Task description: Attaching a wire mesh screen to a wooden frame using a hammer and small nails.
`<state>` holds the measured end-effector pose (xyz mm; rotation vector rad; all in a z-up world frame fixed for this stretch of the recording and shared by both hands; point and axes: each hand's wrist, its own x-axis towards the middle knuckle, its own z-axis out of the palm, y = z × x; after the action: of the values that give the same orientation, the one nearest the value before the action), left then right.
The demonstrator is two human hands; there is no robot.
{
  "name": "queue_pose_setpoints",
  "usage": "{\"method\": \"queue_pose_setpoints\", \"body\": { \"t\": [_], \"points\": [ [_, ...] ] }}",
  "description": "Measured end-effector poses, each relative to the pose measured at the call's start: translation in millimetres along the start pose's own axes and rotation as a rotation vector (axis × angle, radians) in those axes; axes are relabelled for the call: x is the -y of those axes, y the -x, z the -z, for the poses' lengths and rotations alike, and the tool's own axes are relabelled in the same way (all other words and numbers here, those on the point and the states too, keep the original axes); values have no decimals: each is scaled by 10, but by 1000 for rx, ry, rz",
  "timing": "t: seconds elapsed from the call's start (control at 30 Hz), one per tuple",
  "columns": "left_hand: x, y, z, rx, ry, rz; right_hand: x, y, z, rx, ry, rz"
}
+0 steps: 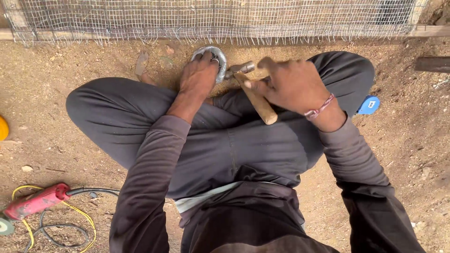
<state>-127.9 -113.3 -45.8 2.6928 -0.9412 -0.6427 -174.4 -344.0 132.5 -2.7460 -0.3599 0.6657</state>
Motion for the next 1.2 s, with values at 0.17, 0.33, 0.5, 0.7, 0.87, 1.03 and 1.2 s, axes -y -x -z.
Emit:
{"method": "queue_pose_setpoints", "body": {
  "t": [0.17,0.33,0.5,0.7,0.87,1.03,1.2],
  "points": [
    [-75,52,28,19,-84,-63,-483,-293,-212,-525,-255,-106],
    [-75,54,14,-16,-92,-74,-699,-425,-601,-610,-178,-77],
    [-105,-3,6,-40,-178,-104,-725,-554,-658,-662,-34,7],
    [-126,-10,16,-15,-190,-123,-864,-745,-795,-645,23,4],
    [-143,42,88,-94,-25,-96,-878,-814,-804,-632,22,-43],
    [-359,64,379,-33,133,0,-827,-807,-780,-612,34,-88],
    [-541,106,435,-138,333,2,-793,-801,-754,-647,27,-82]
  ]
}}
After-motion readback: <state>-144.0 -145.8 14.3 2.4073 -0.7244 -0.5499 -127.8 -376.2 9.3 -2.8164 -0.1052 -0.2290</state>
